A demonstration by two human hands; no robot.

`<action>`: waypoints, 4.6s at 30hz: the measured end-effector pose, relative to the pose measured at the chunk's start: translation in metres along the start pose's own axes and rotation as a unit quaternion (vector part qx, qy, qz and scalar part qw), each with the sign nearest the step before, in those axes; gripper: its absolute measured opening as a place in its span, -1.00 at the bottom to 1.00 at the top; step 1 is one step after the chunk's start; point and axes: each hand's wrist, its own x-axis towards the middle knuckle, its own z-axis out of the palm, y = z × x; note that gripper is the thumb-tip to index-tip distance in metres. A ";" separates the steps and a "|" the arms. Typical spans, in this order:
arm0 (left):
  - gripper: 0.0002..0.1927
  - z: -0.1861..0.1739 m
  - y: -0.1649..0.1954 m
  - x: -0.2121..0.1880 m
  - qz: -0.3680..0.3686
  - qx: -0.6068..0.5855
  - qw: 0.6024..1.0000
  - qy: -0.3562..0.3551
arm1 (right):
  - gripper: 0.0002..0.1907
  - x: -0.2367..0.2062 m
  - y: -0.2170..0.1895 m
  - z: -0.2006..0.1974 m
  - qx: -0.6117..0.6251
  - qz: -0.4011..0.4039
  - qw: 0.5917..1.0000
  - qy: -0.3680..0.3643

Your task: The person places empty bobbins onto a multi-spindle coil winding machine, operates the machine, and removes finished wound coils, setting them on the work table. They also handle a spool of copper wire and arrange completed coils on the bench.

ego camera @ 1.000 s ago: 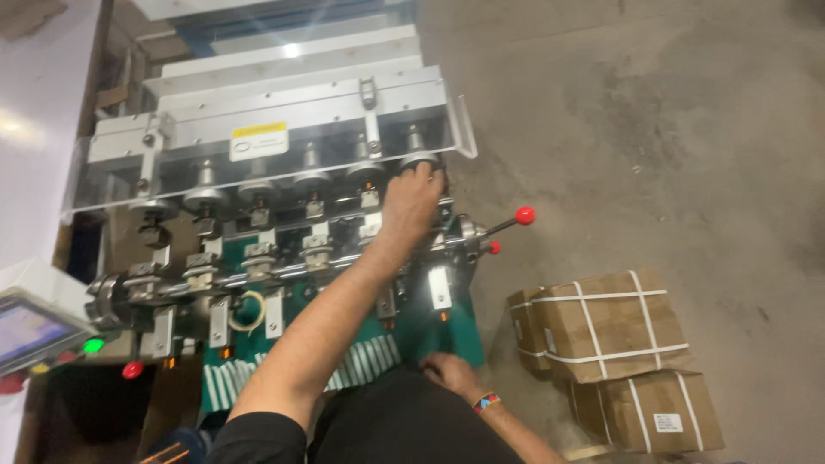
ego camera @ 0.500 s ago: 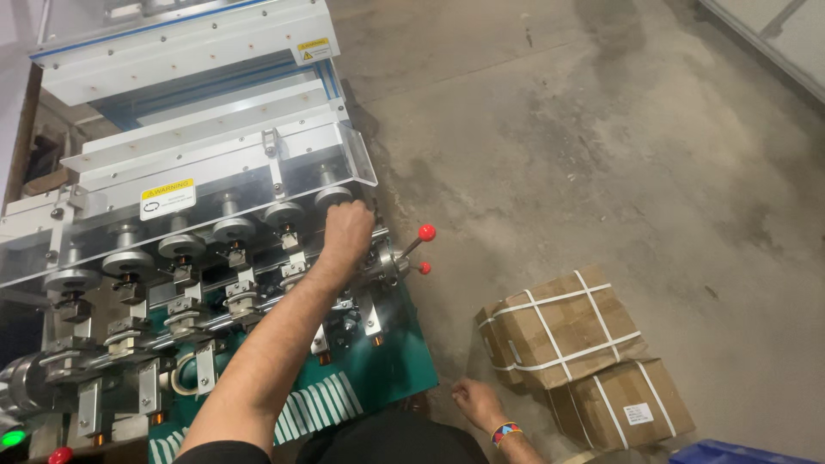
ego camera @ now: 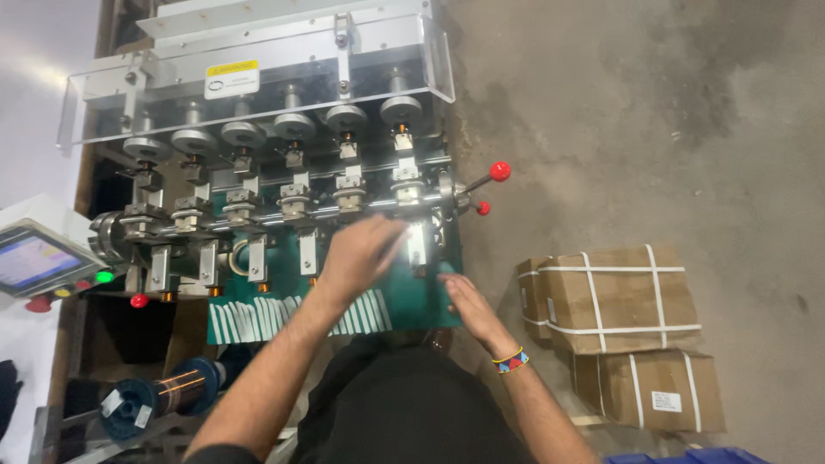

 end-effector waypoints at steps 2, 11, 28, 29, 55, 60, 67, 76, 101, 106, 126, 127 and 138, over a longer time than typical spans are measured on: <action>-0.84 -0.001 0.007 -0.045 -0.071 -0.049 0.996 -0.027 | -0.44 0.012 -0.009 0.014 0.072 0.068 0.994 -0.049; -0.84 0.011 0.022 -0.155 -0.164 -0.183 0.960 -0.134 | -0.54 0.052 0.013 0.060 0.226 0.091 0.969 -0.042; -0.40 -0.045 -0.133 0.016 -0.074 0.041 0.990 0.113 | -0.55 -0.034 -0.031 0.192 0.255 0.256 0.918 -0.164; -0.47 -0.040 -0.139 0.037 -0.081 0.074 0.988 0.109 | -0.56 -0.038 -0.032 0.196 0.249 0.259 0.920 -0.154; -0.72 -0.039 -0.107 -0.094 -0.028 -0.137 0.985 -0.101 | -0.50 0.000 -0.050 0.142 0.172 0.273 0.925 -0.198; -0.61 -0.085 -0.098 -0.220 -0.045 -0.356 0.924 -0.134 | -0.46 0.008 -0.041 0.185 0.214 0.348 0.877 -0.255; -0.56 -0.145 -0.150 -0.288 -0.115 -0.344 0.930 -0.058 | -0.43 0.022 -0.035 0.298 0.245 0.428 0.821 -0.289; -0.54 -0.217 -0.207 -0.349 -0.088 -0.257 0.962 -0.023 | -0.38 0.021 -0.052 0.417 0.243 0.369 0.858 -0.262; -0.56 -0.149 -0.224 -0.349 -0.372 -0.696 0.602 -0.125 | -0.66 -0.023 -0.039 0.393 0.011 -0.001 0.993 -0.121; -0.59 -0.119 -0.187 -0.335 -0.328 -0.379 0.852 -0.154 | -0.69 -0.006 -0.049 0.358 -0.294 -0.146 0.943 -0.048; -0.63 -0.054 -0.107 -0.245 -0.393 -0.503 0.759 -0.127 | -0.70 0.003 -0.081 0.220 -0.181 -0.022 0.959 -0.219; -0.64 -0.051 -0.104 -0.246 -0.382 -0.429 0.804 -0.152 | -0.72 0.010 -0.085 0.216 -0.225 -0.070 0.950 -0.207; -0.61 0.013 -0.095 -0.257 -0.464 -0.621 0.611 0.158 | -0.70 -0.010 -0.051 0.238 -0.197 0.026 0.956 -0.217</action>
